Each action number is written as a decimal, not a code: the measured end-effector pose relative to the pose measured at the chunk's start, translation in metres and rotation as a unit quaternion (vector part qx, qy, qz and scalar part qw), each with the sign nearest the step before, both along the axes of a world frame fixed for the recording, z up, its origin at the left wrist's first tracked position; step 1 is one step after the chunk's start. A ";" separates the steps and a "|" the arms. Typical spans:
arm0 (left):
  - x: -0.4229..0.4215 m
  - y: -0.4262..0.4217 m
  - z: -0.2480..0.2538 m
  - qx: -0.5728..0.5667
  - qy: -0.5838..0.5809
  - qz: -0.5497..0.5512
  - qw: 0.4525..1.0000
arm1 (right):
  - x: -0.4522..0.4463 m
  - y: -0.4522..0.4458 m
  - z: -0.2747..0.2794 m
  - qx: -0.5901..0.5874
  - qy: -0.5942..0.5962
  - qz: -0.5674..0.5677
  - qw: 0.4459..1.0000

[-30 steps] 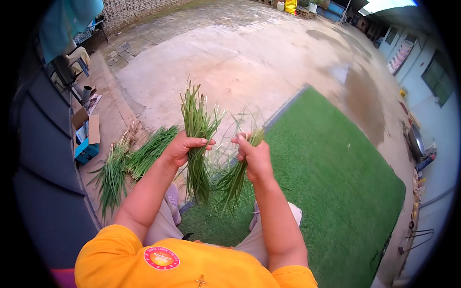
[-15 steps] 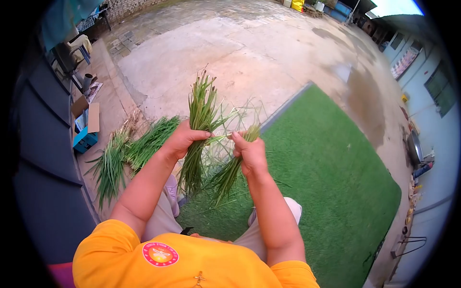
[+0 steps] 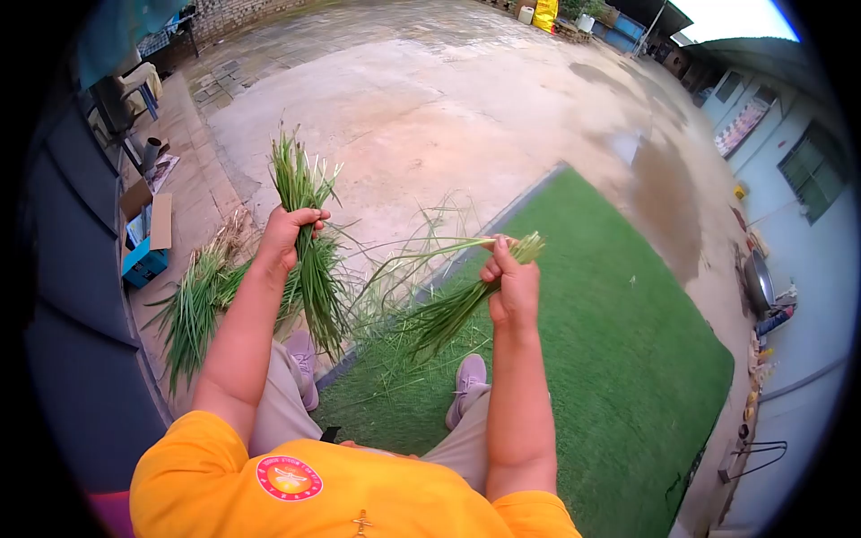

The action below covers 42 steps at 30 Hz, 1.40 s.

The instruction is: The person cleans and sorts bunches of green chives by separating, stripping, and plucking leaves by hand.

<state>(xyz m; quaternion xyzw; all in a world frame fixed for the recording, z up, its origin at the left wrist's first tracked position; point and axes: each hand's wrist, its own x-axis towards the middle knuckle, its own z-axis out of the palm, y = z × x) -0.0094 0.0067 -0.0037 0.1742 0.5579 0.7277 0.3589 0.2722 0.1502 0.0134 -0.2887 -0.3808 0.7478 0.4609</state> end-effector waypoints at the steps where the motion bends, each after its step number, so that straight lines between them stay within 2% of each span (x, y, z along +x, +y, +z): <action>1: -0.005 -0.001 0.001 0.009 -0.021 0.035 0.999 | 0.004 0.002 0.001 -0.003 0.010 -0.010 1.000; 3: -0.018 -0.002 -0.004 0.013 -0.029 0.077 0.997 | 0.012 0.004 0.002 0.005 0.002 -0.026 1.000; 6: -0.017 0.001 -0.007 0.024 -0.034 0.069 0.997 | 0.021 0.005 0.003 0.020 -0.019 -0.044 0.999; 9: 0.017 0.011 -0.007 0.034 0.000 -0.046 0.998 | 0.021 -0.002 0.005 0.032 -0.054 -0.029 0.998; 12: 0.065 0.018 0.001 0.031 -0.027 -0.176 0.983 | 0.013 -0.012 0.008 0.045 -0.094 -0.003 0.995; 15: 0.098 0.022 -0.006 0.042 -0.055 -0.247 0.967 | 0.004 -0.020 0.007 0.050 -0.127 0.016 0.991; 19: 0.114 0.029 -0.011 0.036 -0.081 -0.267 0.960 | -0.006 -0.026 0.003 0.050 -0.163 0.062 0.983; 25: 0.118 0.026 -0.003 0.040 0.011 -0.283 0.958 | -0.014 -0.034 0.001 0.044 -0.163 0.080 0.982; 29: 0.115 0.022 -0.001 0.044 0.011 -0.283 0.958 | -0.020 -0.036 -0.002 0.048 -0.152 0.104 0.982; 31: 0.113 0.021 0.000 0.044 -0.001 -0.281 0.959 | -0.024 -0.038 -0.003 0.078 -0.193 0.147 0.967; 35: 0.102 0.016 0.005 0.046 -0.013 -0.276 0.960 | -0.029 -0.040 -0.005 0.084 -0.194 0.165 0.963; 37: 0.089 0.015 0.003 0.050 -0.053 -0.311 0.948 | -0.028 -0.035 -0.007 0.091 -0.231 0.200 0.948; 42: 0.063 0.007 0.005 0.015 -0.048 -0.328 0.943 | -0.029 -0.035 -0.018 0.176 -0.274 0.182 0.928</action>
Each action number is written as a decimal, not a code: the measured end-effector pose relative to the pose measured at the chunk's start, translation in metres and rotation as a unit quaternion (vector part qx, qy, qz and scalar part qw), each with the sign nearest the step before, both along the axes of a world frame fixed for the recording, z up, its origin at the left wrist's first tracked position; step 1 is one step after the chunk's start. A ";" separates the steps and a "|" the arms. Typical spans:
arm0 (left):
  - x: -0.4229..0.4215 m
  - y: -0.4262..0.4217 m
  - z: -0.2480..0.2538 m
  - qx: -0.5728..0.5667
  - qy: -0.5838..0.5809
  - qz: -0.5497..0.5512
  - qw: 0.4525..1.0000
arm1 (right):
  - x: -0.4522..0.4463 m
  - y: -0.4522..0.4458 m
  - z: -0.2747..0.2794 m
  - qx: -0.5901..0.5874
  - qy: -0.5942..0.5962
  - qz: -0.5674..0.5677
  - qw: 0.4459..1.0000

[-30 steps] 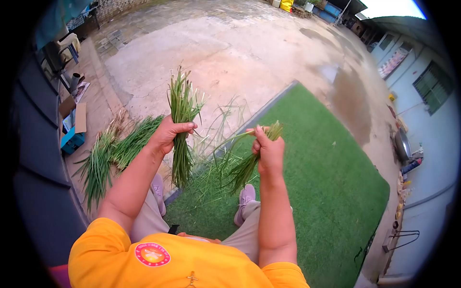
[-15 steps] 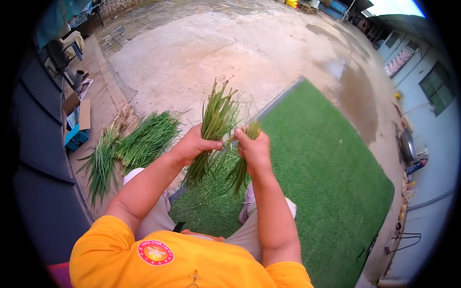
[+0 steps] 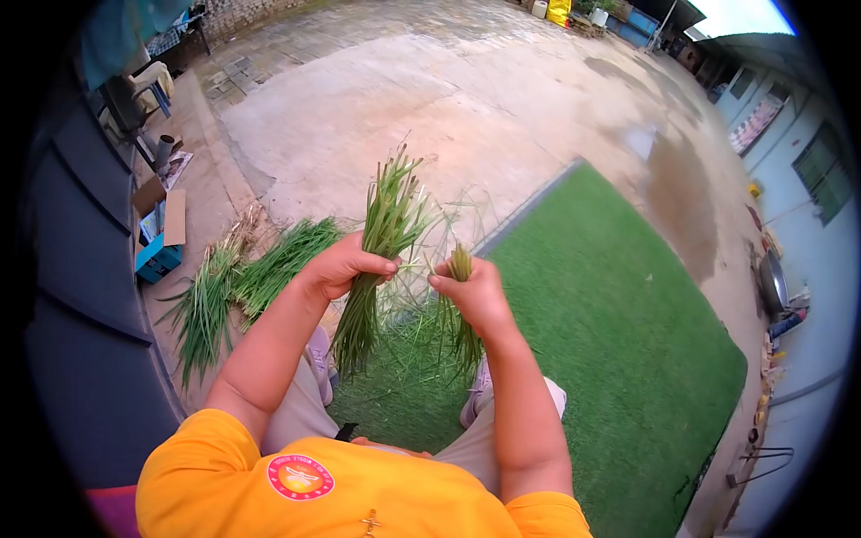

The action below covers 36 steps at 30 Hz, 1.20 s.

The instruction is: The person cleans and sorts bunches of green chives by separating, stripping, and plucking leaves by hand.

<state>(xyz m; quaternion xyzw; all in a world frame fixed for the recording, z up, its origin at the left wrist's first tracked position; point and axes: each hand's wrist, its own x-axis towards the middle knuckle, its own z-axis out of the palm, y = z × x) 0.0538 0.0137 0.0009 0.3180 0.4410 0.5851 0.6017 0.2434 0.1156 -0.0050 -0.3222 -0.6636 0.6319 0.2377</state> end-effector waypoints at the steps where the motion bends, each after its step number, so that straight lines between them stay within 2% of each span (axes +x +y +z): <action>1: -0.003 -0.003 0.002 -0.001 0.004 0.000 1.000 | 0.000 0.001 -0.003 0.033 0.009 -0.003 0.999; 5: -0.017 -0.010 0.006 0.004 -0.003 0.006 1.000 | 0.008 0.011 -0.002 0.055 -0.002 -0.032 0.998; 7: -0.024 -0.013 0.005 -0.015 -0.017 0.042 0.999 | 0.014 0.018 0.008 -0.028 0.006 -0.071 0.997; 8: -0.026 -0.014 0.004 -0.012 -0.033 0.048 0.998 | 0.017 0.020 0.011 -0.032 0.010 -0.071 0.997; 13: -0.037 -0.015 -0.003 -0.054 -0.072 0.100 0.991 | 0.029 0.034 0.022 -0.069 0.107 -0.164 0.978; 15: -0.042 -0.015 -0.007 -0.048 -0.104 0.106 0.988 | 0.034 0.044 0.020 -0.082 0.123 -0.155 0.977; 18: -0.044 -0.013 -0.009 -0.046 -0.107 0.108 0.987 | 0.033 0.046 0.022 -0.143 0.212 -0.182 0.950; 23: -0.043 -0.010 -0.010 -0.058 -0.108 0.108 0.987 | 0.035 0.047 0.021 -0.151 0.230 -0.172 0.946; 28: -0.034 -0.008 -0.002 -0.065 0.045 0.138 0.987 | 0.025 0.038 0.025 -0.163 0.258 -0.171 0.937; 31: -0.030 -0.009 0.004 -0.044 0.050 0.135 0.989 | 0.016 0.031 0.026 -0.158 0.267 -0.160 0.937; 33: -0.026 -0.012 0.008 -0.036 0.049 0.113 0.992 | 0.006 0.023 0.028 -0.147 0.190 -0.152 0.959; 36: -0.014 -0.015 0.012 -0.025 0.007 0.056 0.998 | -0.006 0.014 0.019 -0.154 0.189 -0.121 0.962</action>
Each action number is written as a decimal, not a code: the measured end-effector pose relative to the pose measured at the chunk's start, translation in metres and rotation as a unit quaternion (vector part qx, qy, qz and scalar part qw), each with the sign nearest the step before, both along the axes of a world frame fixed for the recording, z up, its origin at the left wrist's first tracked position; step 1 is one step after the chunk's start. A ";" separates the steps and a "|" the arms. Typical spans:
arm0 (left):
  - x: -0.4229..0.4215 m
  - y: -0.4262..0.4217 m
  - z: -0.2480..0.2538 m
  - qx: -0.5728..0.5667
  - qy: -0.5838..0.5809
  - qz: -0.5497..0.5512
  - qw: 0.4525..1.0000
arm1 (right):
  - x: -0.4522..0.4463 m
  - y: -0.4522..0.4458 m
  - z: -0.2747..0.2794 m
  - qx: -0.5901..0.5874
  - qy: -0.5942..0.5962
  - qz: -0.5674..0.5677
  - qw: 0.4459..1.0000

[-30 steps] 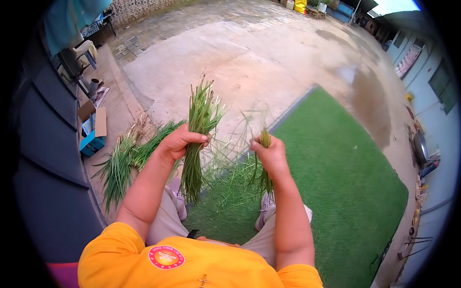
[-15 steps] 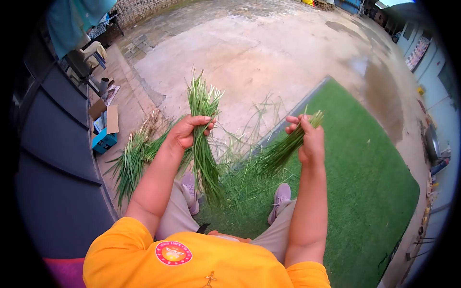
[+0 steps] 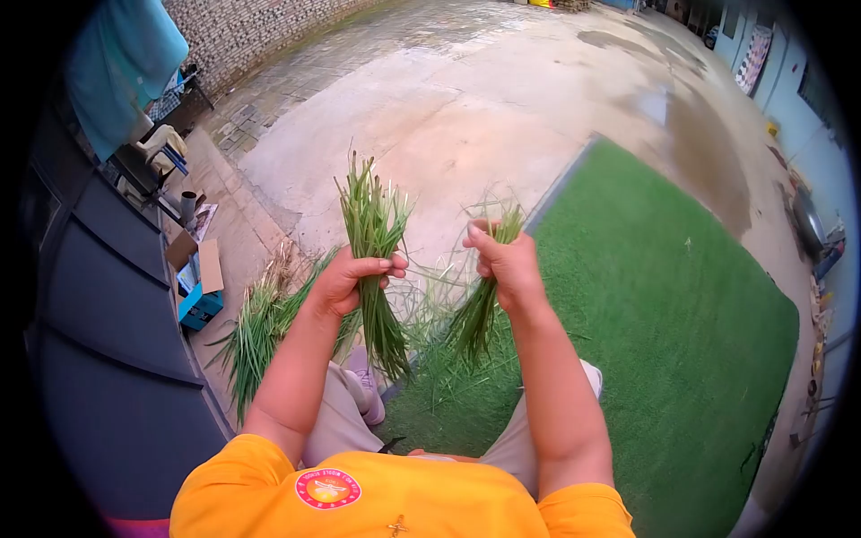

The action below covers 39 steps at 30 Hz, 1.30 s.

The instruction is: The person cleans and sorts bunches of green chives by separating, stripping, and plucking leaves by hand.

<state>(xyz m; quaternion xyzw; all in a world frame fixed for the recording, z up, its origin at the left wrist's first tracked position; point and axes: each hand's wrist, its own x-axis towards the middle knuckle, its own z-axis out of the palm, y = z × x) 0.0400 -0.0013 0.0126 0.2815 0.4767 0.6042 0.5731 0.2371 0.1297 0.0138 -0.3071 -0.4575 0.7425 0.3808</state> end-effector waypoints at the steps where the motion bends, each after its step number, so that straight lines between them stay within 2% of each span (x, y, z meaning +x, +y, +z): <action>1: 0.005 -0.001 0.000 -0.002 0.004 -0.009 1.000 | -0.005 -0.004 -0.001 -0.002 0.000 0.025 1.000; 9: 0.032 0.003 0.005 0.004 0.047 -0.077 0.996 | -0.026 -0.021 -0.007 -0.032 0.001 0.066 0.997; 15: 0.028 0.009 -0.001 0.001 0.010 -0.006 1.000 | -0.023 -0.015 -0.013 -0.096 0.040 0.024 0.994; 17: 0.028 0.009 0.000 0.008 0.014 0.017 1.000 | -0.022 -0.016 -0.014 -0.142 0.101 -0.006 0.985; 24: 0.032 0.011 0.001 0.008 0.043 -0.012 0.999 | -0.014 0.007 -0.018 -0.163 0.159 -0.082 0.970; 26: 0.027 0.006 0.000 0.005 0.057 0.000 0.998 | 0.001 0.040 -0.025 -0.150 0.188 -0.191 0.952; 27: 0.026 0.005 0.000 0.007 0.058 -0.001 0.998 | 0.005 0.039 -0.020 -0.149 0.189 -0.192 0.951; 29: 0.021 0.002 0.001 0.012 0.050 -0.016 0.999 | 0.011 0.032 -0.007 -0.065 0.131 -0.119 0.982; 30: 0.020 0.001 0.000 0.008 0.054 -0.021 0.998 | 0.011 0.023 0.000 -0.067 0.099 -0.069 0.990; 31: 0.019 0.001 0.000 0.008 0.055 -0.021 0.998 | 0.008 0.015 0.002 -0.066 0.099 -0.069 0.990; 33: 0.020 0.002 0.000 0.012 0.032 -0.027 0.999 | 0.003 0.003 0.003 -0.024 0.012 0.039 0.999; 37: 0.021 0.001 0.002 -0.007 0.055 -0.033 0.998 | -0.001 -0.003 0.005 0.013 -0.028 0.060 0.998; 39: 0.021 0.002 0.001 -0.025 0.093 -0.052 0.994 | 0.002 0.004 0.002 0.076 -0.045 0.102 0.991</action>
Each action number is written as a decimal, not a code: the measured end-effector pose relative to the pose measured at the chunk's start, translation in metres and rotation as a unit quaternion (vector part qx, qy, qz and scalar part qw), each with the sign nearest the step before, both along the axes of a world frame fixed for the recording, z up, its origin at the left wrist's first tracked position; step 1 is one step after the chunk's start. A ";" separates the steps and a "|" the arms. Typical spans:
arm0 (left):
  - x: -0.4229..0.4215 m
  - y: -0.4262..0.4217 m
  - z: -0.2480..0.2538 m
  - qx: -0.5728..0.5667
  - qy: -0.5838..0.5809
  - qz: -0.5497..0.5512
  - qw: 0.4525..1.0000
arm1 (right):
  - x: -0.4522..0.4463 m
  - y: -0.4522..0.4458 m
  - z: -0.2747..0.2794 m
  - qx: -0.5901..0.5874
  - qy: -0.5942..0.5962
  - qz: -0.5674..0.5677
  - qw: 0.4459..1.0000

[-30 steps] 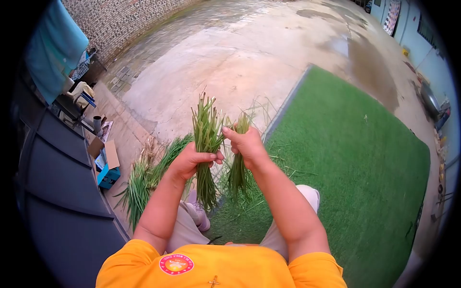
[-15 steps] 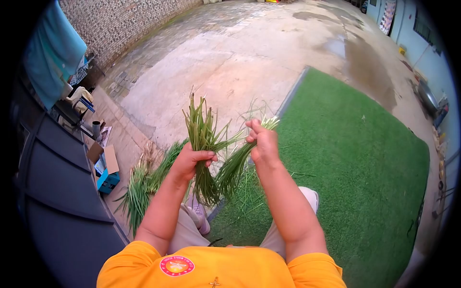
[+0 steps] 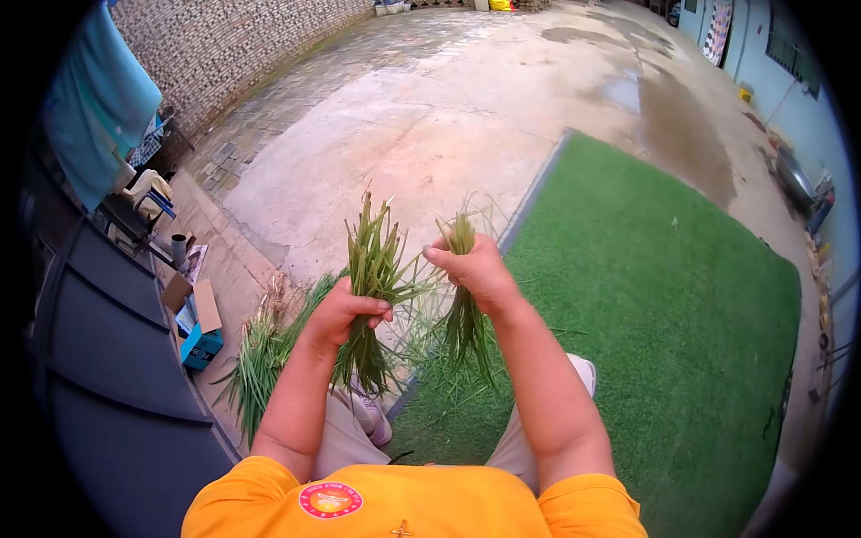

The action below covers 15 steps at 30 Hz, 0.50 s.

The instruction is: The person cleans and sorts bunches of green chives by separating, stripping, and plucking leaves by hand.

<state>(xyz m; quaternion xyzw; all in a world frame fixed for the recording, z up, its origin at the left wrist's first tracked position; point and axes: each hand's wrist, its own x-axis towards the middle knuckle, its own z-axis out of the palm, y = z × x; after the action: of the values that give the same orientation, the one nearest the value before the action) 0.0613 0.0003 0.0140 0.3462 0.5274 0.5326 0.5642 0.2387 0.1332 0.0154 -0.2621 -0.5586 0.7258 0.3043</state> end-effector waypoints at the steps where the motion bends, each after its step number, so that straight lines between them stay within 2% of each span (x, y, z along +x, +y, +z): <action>1: -0.001 0.000 0.000 -0.001 0.000 0.000 1.000 | 0.001 0.000 0.002 -0.001 0.000 0.000 1.000; 4: -0.003 -0.001 -0.001 -0.013 0.020 -0.013 1.000 | 0.002 -0.003 0.007 0.029 -0.060 0.043 0.997; 7: -0.003 -0.002 0.001 -0.004 0.019 -0.024 1.000 | -0.003 -0.008 0.005 0.026 -0.038 -0.007 0.999; 9: -0.003 -0.002 0.001 -0.001 0.014 -0.035 0.999 | -0.003 -0.009 0.008 0.021 -0.097 0.071 0.993; 12: -0.003 -0.002 -0.001 0.000 0.020 -0.053 0.998 | -0.008 -0.009 -0.004 -0.026 -0.050 0.088 0.995; 15: -0.004 -0.002 0.002 -0.005 0.007 -0.037 0.999 | -0.007 -0.008 -0.002 -0.011 -0.041 0.041 0.998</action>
<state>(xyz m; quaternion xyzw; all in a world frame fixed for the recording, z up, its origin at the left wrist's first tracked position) 0.0572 -0.0021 0.0162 0.3660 0.5211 0.5063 0.5815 0.2318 0.1249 0.0129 -0.2717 -0.5728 0.7326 0.2479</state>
